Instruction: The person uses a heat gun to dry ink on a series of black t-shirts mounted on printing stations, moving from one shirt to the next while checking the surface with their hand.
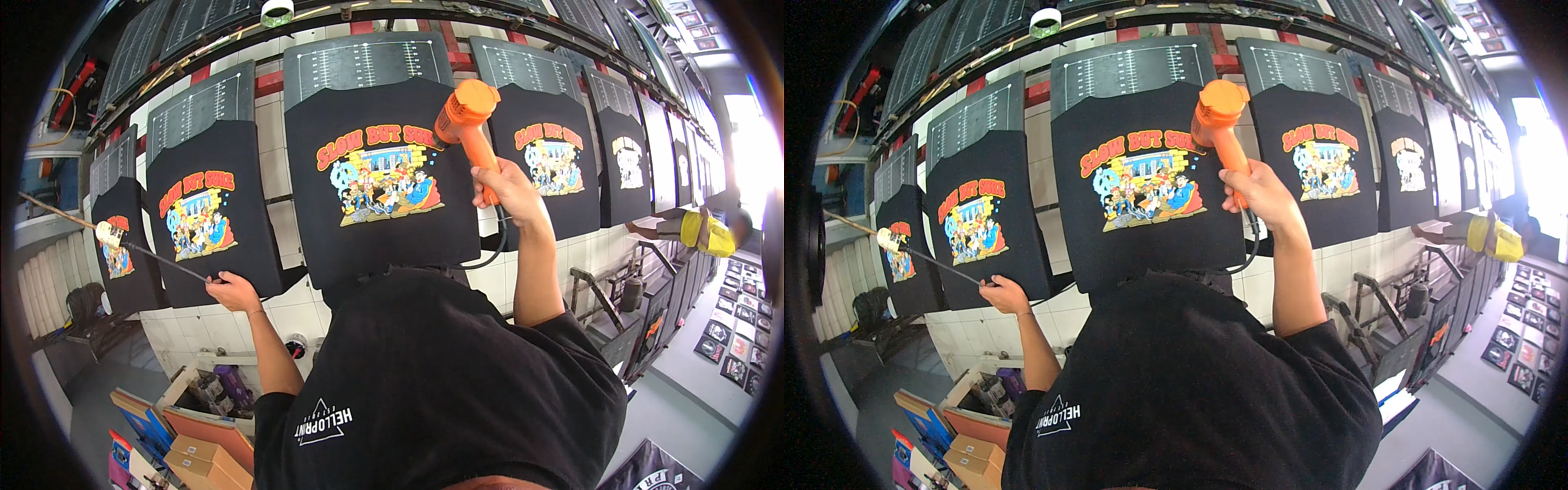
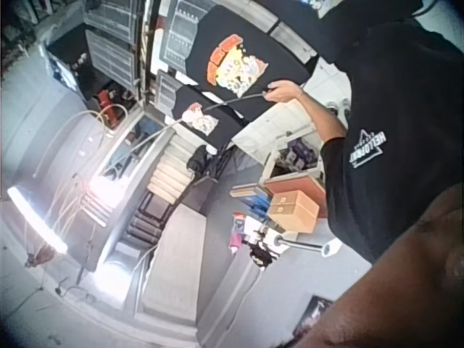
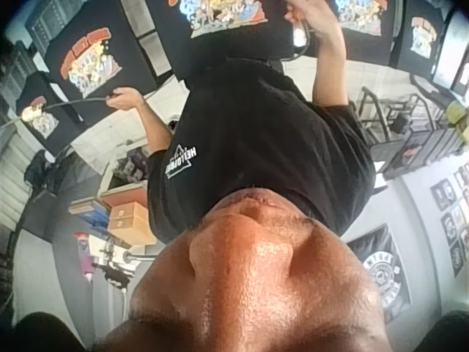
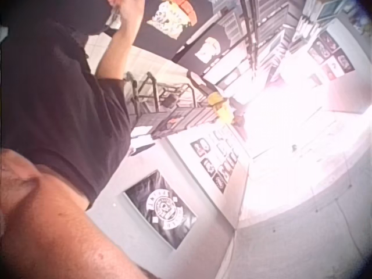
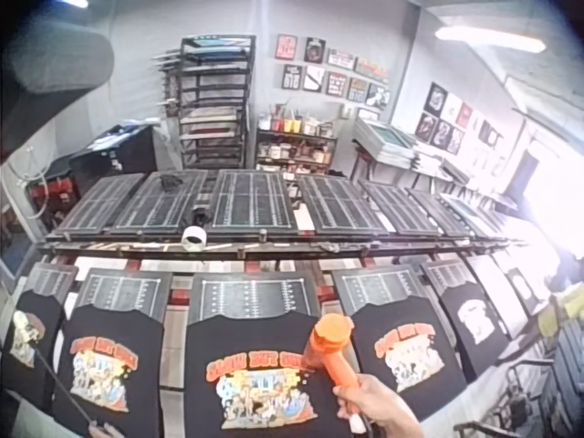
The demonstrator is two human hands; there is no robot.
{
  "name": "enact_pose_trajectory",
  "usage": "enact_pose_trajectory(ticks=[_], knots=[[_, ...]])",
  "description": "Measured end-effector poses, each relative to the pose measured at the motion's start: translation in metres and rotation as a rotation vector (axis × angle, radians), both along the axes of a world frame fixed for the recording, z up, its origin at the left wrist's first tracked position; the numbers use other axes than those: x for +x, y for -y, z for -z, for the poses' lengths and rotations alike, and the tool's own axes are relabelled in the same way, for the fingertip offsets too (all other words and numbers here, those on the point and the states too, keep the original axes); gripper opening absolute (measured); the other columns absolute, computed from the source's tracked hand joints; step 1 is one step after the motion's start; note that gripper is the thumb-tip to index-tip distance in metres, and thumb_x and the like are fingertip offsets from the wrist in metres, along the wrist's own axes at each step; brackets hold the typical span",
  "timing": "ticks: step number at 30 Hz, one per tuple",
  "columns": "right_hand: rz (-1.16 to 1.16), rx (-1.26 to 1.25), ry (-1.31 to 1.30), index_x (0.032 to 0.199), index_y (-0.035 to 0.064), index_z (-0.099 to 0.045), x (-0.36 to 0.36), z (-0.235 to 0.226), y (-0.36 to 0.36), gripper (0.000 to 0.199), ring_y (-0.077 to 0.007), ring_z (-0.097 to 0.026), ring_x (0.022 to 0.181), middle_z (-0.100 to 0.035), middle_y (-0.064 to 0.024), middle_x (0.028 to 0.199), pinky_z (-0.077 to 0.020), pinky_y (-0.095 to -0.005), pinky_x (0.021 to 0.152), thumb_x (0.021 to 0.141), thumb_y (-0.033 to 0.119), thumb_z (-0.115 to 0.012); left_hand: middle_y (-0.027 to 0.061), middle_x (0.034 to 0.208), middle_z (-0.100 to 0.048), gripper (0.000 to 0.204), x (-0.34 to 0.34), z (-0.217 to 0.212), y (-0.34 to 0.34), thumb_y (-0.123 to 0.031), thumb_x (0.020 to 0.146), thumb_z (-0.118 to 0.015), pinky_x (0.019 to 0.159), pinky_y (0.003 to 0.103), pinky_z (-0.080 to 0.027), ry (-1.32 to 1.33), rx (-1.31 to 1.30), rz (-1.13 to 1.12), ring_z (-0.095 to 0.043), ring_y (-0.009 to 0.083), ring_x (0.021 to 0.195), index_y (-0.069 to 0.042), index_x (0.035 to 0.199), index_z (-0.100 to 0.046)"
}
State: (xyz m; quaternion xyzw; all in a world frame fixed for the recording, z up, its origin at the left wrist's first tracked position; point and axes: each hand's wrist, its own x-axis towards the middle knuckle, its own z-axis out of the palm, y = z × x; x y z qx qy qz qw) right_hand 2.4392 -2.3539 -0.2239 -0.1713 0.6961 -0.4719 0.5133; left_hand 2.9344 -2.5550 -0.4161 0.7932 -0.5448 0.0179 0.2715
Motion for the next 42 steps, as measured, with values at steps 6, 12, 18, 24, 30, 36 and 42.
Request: enact_pose_trajectory(ticks=[6, 12, 18, 24, 30, 36, 42], knots=[[-0.008, 0.021, -0.019, 0.095, 0.0033, -0.055, 0.004, -0.006, 0.009, 0.024, -0.0131, -0.062, 0.059, -0.056, -0.0011, 0.072, -0.0505, -0.0249, 0.053, 0.090, 0.025, -0.064, 0.0192, 0.103, -0.060, 0.031, 0.012, 0.005, 0.002, -0.024, 0.096, -0.047, 0.081, 0.048, -0.045, -0.083, -0.066, 0.051, -0.059, 0.0390, 0.095, 0.003, 0.108, -0.053], [-0.078, 0.027, -0.005, 0.094, 0.0013, -0.055, -0.003, -0.008, 0.018, 0.024, -0.0127, -0.062, 0.060, -0.057, -0.0021, 0.073, -0.0510, -0.0255, 0.055, 0.090, 0.024, -0.063, 0.0253, 0.101, -0.064, 0.035, 0.035, -0.001, 0.004, -0.023, 0.099, -0.041, 0.081, 0.047, -0.046, -0.185, -0.005, 0.058, -0.061, 0.0416, 0.091, 0.007, 0.104, -0.057], [-0.101, 0.020, 0.033, 0.094, 0.0013, -0.055, -0.014, -0.006, 0.023, 0.025, -0.0134, -0.063, 0.061, -0.057, -0.0026, 0.074, -0.0516, -0.0266, 0.056, 0.090, 0.025, -0.063, 0.0248, 0.096, -0.066, 0.037, 0.044, -0.018, -0.004, -0.026, 0.098, -0.043, 0.079, 0.047, -0.047, -0.180, 0.118, 0.113, -0.062, 0.0417, 0.089, 0.006, 0.102, -0.062], [-0.084, 0.026, 0.028, 0.098, 0.0023, -0.054, -0.010, -0.008, 0.034, 0.025, -0.0112, -0.061, 0.059, -0.056, -0.0014, 0.074, -0.0506, -0.0249, 0.054, 0.090, 0.025, -0.062, 0.0257, 0.094, -0.066, 0.036, 0.058, -0.021, -0.005, -0.027, 0.097, -0.047, 0.077, 0.047, -0.047, -0.035, 0.155, 0.144, -0.062, 0.0428, 0.088, 0.006, 0.099, -0.062], [-0.102, 0.000, -0.009, 0.099, 0.0023, -0.055, -0.007, -0.008, 0.050, 0.026, -0.0104, -0.061, 0.059, -0.056, -0.0010, 0.074, -0.0508, -0.0241, 0.054, 0.090, 0.026, -0.062, 0.0257, 0.104, -0.065, 0.035, 0.053, -0.017, -0.004, -0.024, 0.095, -0.049, 0.084, 0.046, -0.047, -0.053, 0.143, 0.164, -0.062, 0.0414, 0.095, 0.007, 0.105, -0.063], [-0.102, 0.026, -0.037, 0.098, 0.0037, -0.056, -0.001, -0.006, 0.059, 0.023, -0.0100, -0.061, 0.059, -0.056, -0.0003, 0.074, -0.0506, -0.0241, 0.054, 0.090, 0.025, -0.062, 0.0266, 0.123, -0.057, 0.042, 0.047, -0.017, -0.003, -0.019, 0.092, -0.051, 0.099, 0.047, -0.041, 0.031, 0.022, 0.157, -0.053, 0.0411, 0.115, 0.009, 0.122, -0.055], [-0.075, 0.049, -0.029, 0.098, 0.0014, -0.055, 0.007, -0.014, 0.049, 0.025, -0.0113, -0.061, 0.057, -0.056, -0.0012, 0.072, -0.0507, -0.0237, 0.053, 0.090, 0.024, -0.062, 0.0288, 0.132, -0.049, 0.051, -0.010, -0.045, 0.004, -0.017, 0.090, -0.052, 0.106, 0.053, -0.033, 0.251, -0.271, 0.337, -0.046, 0.0448, 0.123, 0.009, 0.133, -0.044]])
